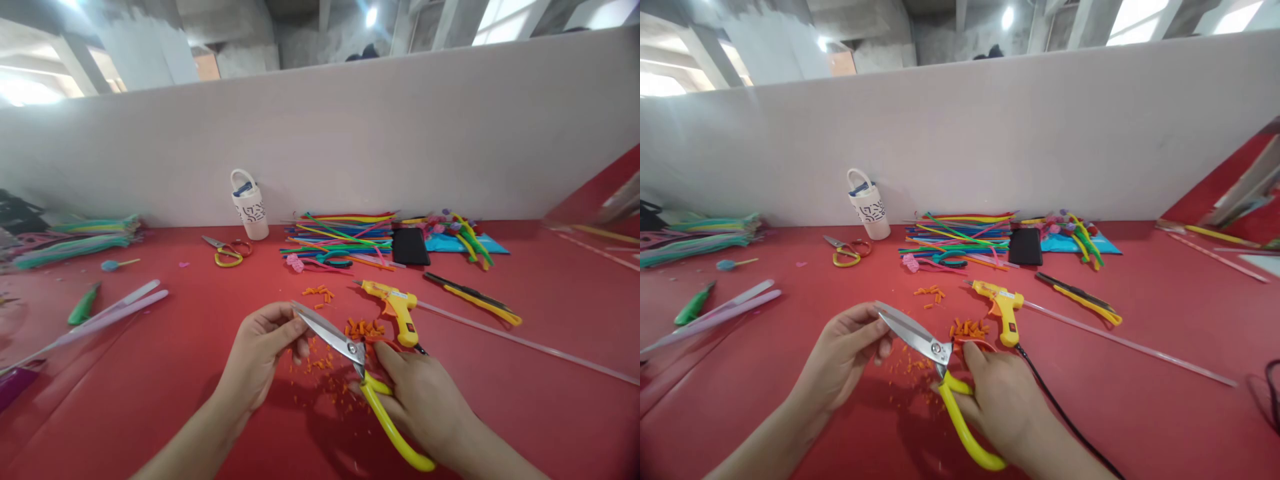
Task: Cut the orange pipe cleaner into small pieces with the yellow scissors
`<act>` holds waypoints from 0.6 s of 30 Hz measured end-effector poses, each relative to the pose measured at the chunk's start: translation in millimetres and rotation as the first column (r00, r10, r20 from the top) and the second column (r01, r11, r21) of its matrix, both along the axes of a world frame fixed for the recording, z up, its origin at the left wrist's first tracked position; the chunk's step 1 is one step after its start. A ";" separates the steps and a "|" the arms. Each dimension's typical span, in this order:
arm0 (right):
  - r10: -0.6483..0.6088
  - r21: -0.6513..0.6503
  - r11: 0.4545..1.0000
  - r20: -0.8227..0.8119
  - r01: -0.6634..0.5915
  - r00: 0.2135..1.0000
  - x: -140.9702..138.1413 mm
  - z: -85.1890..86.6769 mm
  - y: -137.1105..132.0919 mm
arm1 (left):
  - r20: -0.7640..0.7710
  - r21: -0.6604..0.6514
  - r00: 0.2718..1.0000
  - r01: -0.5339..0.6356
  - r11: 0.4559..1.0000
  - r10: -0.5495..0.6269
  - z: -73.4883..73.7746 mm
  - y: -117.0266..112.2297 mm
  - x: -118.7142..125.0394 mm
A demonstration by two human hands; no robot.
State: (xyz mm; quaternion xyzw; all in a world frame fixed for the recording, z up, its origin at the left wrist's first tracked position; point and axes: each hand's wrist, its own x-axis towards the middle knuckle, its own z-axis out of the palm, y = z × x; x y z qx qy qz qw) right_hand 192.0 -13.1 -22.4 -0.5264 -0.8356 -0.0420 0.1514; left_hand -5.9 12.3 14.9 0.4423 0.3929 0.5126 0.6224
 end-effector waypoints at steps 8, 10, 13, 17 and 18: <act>-0.156 -0.254 0.963 -0.260 0.089 0.953 -4.0 -0.8 1.7 | 0.008 -0.125 0.995 0.104 0.987 -0.104 -5.9 -0.1 5.3; -0.215 -0.371 0.928 -0.471 0.029 0.856 -8.2 0.8 -0.3 | 0.005 -0.202 0.975 0.219 0.955 -0.223 -11.4 -3.9 11.9; -0.280 -0.496 0.853 -0.700 -0.165 0.657 -13.1 6.5 -5.1 | -0.015 -0.268 0.915 0.385 0.883 -0.403 -19.4 -10.7 21.3; -0.346 -0.566 0.759 -0.769 -0.321 0.538 -14.2 13.1 -10.0 | -0.013 -0.287 0.884 0.444 0.849 -0.467 -24.1 -15.3 25.5; -0.358 -0.575 0.743 -0.773 -0.341 0.524 -14.0 13.7 -10.5 | -0.020 -0.284 0.884 0.443 0.850 -0.467 -24.6 -15.3 25.2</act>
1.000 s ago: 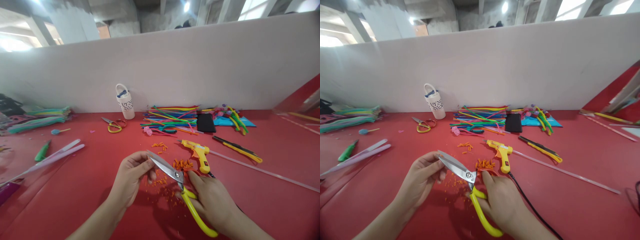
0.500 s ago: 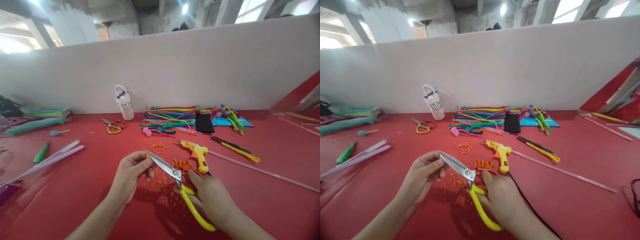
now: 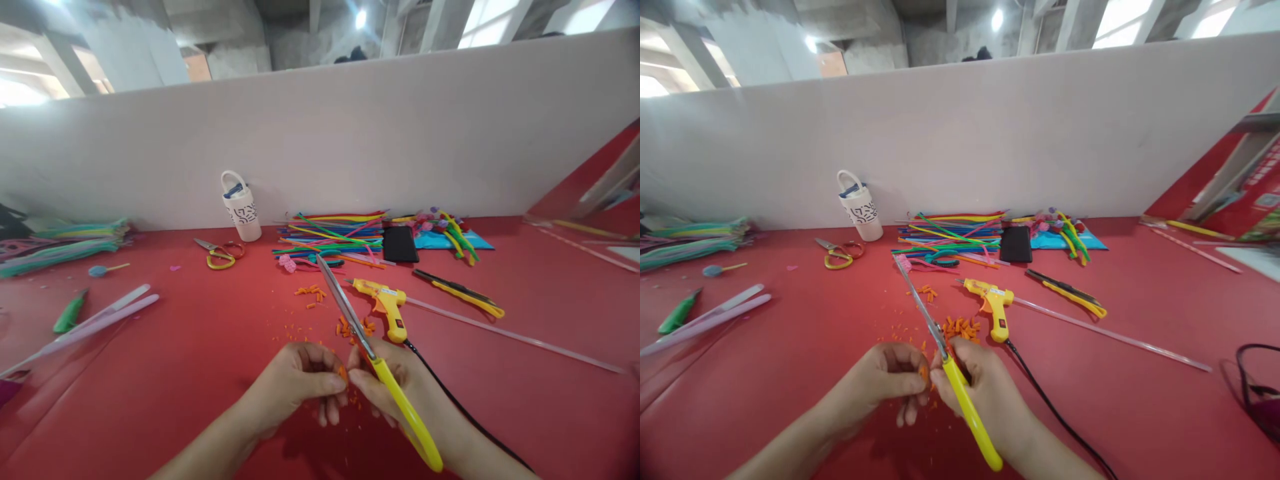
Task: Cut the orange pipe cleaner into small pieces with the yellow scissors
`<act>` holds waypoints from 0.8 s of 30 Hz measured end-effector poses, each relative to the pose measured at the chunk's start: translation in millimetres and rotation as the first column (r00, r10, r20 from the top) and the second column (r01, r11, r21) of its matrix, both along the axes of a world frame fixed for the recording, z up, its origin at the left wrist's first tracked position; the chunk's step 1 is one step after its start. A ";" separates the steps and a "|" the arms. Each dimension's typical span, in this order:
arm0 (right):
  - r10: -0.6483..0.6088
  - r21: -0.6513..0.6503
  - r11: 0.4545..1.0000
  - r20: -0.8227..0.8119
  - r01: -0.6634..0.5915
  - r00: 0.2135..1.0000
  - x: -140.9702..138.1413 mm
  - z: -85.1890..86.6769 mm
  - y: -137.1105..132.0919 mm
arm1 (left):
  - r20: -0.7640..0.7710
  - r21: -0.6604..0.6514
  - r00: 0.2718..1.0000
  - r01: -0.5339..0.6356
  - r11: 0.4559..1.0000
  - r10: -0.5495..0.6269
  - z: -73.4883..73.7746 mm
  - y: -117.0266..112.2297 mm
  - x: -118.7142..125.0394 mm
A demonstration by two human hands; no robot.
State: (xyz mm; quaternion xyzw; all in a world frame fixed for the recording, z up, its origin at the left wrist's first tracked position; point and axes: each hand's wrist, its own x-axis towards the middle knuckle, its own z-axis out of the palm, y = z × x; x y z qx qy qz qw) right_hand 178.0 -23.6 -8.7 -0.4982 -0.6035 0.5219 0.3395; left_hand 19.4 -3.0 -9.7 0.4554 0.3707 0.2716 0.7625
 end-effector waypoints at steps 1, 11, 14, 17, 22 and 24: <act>0.007 -0.017 1.000 -0.015 -0.007 1.000 0.2 0.1 -0.3 | -0.009 0.009 1.000 0.004 1.000 -0.004 -0.4 0.3 -0.4; -0.062 0.103 0.994 0.172 0.045 0.983 -2.6 -5.0 3.1 | -0.232 0.152 0.973 0.052 0.987 -0.016 -0.1 -5.7 3.8; -0.033 0.083 0.996 0.165 0.020 0.986 -2.4 -7.4 3.5 | -0.253 0.175 0.967 0.029 0.984 0.016 -2.2 -6.6 4.4; -0.014 0.085 0.996 0.155 0.001 0.988 -2.3 -9.8 3.3 | -0.253 0.137 0.966 -0.015 0.991 0.049 -5.8 -5.1 4.3; -0.067 0.114 0.992 0.165 0.048 0.984 -3.7 -6.6 3.5 | -0.300 0.220 0.948 -0.044 0.974 0.111 -6.1 -6.2 8.7; -0.087 0.086 0.994 0.158 0.074 0.984 -4.6 -4.1 3.2 | -0.327 0.334 0.928 -0.064 0.940 0.179 -5.2 -8.1 11.6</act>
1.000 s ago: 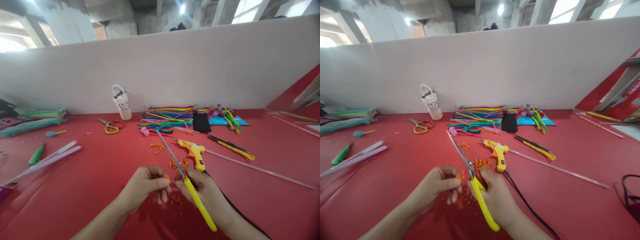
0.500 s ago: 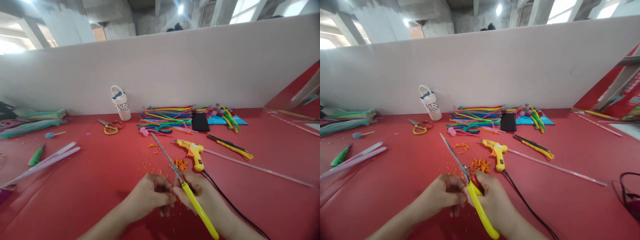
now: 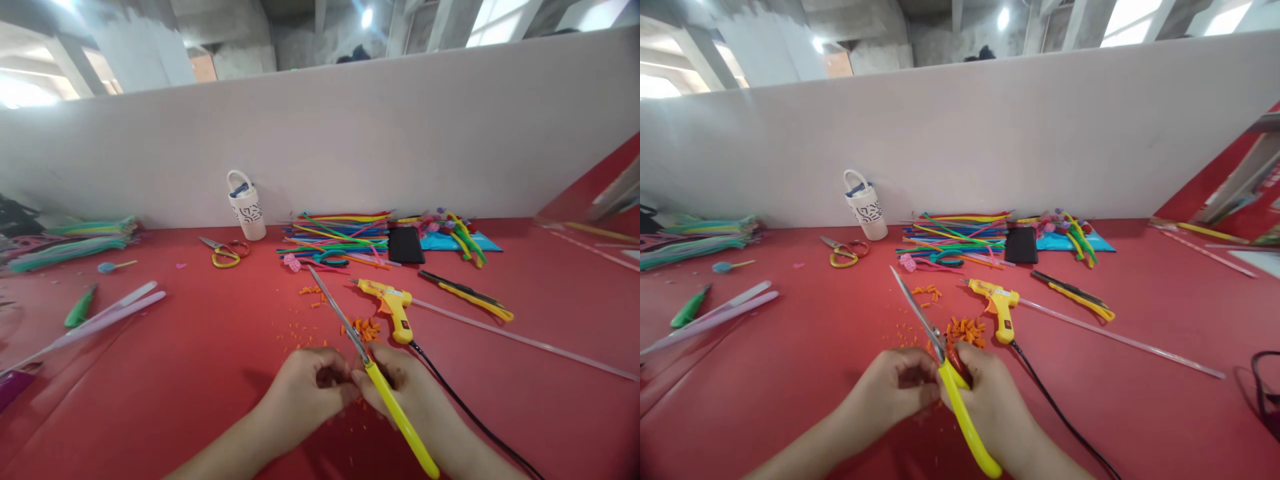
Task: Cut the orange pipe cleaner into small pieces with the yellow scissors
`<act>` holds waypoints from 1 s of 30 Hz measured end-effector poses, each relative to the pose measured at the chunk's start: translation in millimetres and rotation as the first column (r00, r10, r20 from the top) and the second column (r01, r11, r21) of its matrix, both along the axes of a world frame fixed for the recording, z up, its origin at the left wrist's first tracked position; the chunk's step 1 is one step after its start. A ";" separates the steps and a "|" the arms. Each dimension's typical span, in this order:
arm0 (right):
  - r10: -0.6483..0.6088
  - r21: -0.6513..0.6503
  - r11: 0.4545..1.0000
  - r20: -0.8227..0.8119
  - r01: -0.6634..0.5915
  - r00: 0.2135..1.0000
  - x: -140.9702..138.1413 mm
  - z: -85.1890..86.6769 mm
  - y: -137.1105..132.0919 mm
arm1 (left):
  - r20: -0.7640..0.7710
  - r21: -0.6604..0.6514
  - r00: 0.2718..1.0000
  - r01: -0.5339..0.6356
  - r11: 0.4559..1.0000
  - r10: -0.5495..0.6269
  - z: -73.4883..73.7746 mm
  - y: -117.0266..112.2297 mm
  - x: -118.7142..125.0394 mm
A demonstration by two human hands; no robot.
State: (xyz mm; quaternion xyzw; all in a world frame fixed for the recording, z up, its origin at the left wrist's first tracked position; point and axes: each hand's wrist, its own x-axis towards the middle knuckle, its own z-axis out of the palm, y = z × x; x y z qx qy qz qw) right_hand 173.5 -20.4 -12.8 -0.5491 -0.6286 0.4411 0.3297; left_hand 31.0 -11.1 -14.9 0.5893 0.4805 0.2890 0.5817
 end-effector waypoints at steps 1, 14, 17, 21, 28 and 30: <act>-0.011 -0.023 1.000 -0.009 0.011 1.000 -0.5 0.9 -0.3 | -0.026 0.063 0.999 -0.016 0.998 0.018 -0.1 -0.9 1.3; -0.015 0.183 0.983 0.241 -0.031 0.970 11.8 4.2 5.8 | 0.363 -0.135 0.899 -0.210 0.968 0.246 10.3 11.7 -9.8; -0.061 0.282 0.954 0.502 -0.097 0.863 14.6 5.8 6.7 | 0.454 -0.162 0.831 -0.276 0.947 0.320 18.3 16.2 -18.1; -0.101 0.361 0.915 0.636 -0.179 0.765 13.0 0.9 5.5 | 0.493 -0.161 0.794 -0.319 0.934 0.356 22.0 18.5 -24.9; -0.127 0.391 0.882 0.733 -0.262 0.668 13.1 -11.4 5.1 | 0.507 -0.125 0.765 -0.389 0.913 0.396 23.7 18.5 -27.1; -0.134 0.400 0.874 0.743 -0.275 0.656 13.0 -12.6 4.9 | 0.511 -0.117 0.766 -0.389 0.914 0.391 24.2 17.8 -26.8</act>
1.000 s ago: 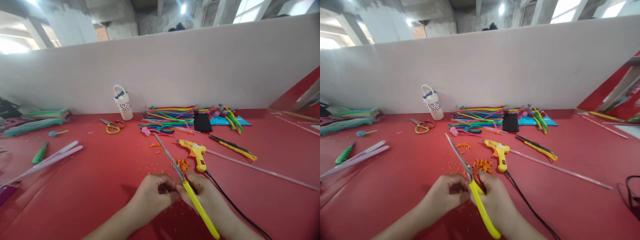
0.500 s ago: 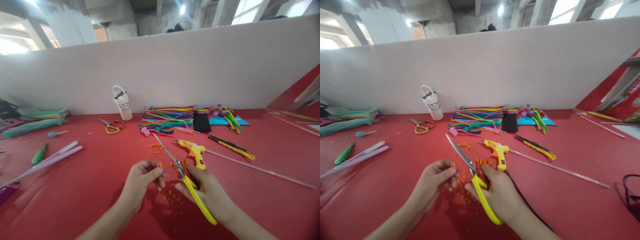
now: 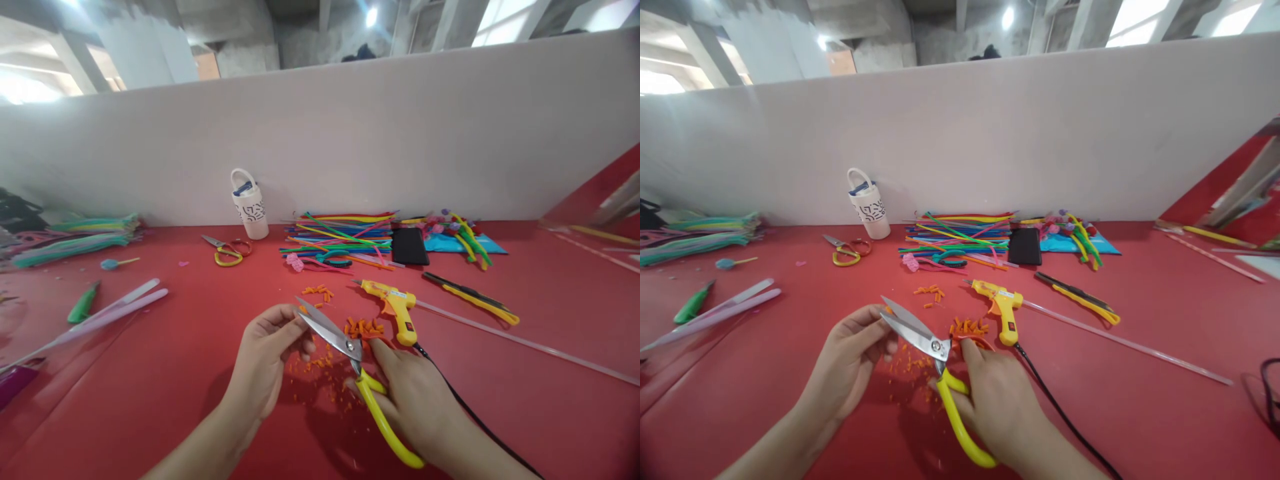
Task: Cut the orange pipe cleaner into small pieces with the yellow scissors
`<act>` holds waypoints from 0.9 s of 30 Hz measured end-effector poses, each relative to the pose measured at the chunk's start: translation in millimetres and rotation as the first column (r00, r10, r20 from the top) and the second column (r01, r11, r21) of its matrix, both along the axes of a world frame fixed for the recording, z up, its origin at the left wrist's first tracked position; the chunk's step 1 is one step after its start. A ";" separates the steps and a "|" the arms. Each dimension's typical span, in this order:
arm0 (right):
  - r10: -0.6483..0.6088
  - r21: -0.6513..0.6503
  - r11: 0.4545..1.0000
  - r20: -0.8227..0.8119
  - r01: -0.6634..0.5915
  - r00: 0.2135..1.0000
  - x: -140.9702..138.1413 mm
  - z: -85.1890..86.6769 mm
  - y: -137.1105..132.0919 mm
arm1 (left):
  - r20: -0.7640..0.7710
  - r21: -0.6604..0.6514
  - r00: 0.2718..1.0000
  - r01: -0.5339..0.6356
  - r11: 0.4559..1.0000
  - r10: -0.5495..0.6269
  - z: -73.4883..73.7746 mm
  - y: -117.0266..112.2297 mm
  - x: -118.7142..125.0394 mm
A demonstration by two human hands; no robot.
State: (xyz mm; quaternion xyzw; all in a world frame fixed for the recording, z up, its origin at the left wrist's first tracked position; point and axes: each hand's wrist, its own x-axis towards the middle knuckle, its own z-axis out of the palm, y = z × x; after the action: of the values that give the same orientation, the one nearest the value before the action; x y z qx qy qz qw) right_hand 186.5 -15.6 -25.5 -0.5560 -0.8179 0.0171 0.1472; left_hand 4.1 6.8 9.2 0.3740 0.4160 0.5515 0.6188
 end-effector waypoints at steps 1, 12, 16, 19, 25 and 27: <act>0.004 0.012 1.000 0.009 -0.004 1.000 -0.1 -0.4 -0.2 | 0.003 0.004 1.000 0.000 1.000 0.000 0.2 -0.3 0.2; 0.002 0.065 0.998 0.074 -0.007 0.997 -0.1 -3.0 -3.6 | 0.035 0.017 0.999 -0.019 1.000 0.019 0.2 -0.7 1.3; 0.003 0.092 0.996 0.083 -0.011 0.997 -0.1 -4.5 -2.5 | 0.034 0.021 0.999 -0.020 1.000 0.020 -0.9 -0.3 1.6; 0.007 0.096 0.995 0.079 -0.014 0.997 -0.5 -4.6 -2.5 | 0.037 0.025 0.999 -0.031 0.999 0.030 -1.7 -0.2 2.2; -0.005 0.074 0.997 0.068 0.000 0.998 -0.7 -4.0 -3.1 | 0.041 0.029 0.998 -0.052 0.998 0.051 -2.2 -2.1 2.1; -0.004 0.080 0.997 0.070 -0.001 0.998 -0.7 -4.0 -3.0 | 0.041 0.027 0.998 -0.054 0.998 0.053 -2.3 -2.5 1.9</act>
State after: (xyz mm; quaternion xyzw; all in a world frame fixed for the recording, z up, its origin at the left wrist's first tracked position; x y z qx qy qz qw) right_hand 185.8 -18.5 -29.5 -0.5505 -0.8222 -0.0350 0.1406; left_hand 6.1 4.3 6.9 0.3601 0.4055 0.5812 0.6067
